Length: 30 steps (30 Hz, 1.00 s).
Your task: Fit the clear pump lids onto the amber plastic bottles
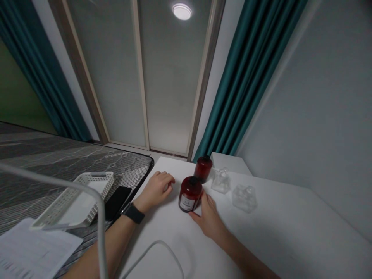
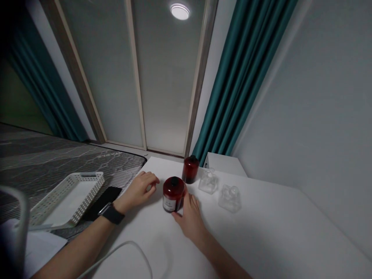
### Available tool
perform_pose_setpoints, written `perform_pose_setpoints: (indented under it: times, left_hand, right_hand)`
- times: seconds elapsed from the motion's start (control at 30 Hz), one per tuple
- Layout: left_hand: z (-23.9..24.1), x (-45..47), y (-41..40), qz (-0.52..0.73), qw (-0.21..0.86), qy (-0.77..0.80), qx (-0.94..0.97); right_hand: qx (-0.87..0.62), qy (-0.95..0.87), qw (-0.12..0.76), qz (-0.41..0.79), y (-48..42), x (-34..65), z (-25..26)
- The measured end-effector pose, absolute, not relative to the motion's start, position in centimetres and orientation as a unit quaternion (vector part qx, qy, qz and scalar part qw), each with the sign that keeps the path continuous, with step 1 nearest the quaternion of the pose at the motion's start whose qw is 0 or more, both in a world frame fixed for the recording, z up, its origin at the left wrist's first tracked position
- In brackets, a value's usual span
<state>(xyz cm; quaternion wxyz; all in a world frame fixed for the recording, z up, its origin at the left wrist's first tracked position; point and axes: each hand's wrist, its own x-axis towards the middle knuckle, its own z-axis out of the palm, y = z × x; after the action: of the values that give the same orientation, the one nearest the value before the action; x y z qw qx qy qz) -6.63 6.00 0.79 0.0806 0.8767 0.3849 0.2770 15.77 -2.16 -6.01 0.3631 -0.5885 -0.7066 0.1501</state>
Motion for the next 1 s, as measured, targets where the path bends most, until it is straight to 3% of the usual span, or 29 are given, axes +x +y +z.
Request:
perform_pose_setpoints:
  times: [0.37,1.0]
  left_hand:
    - [-2.0,-9.2,9.2,0.313,0.000,0.594,0.741]
    - [-4.0,-9.4,10.7,0.268,0.075,0.627,0.727]
  right_hand:
    - [-0.549,-0.707,0.414,0.163,5.8,11.7,-6.7]
    - [-0.618,-0.703,0.313,0.164,17.3,6.9,-5.4]
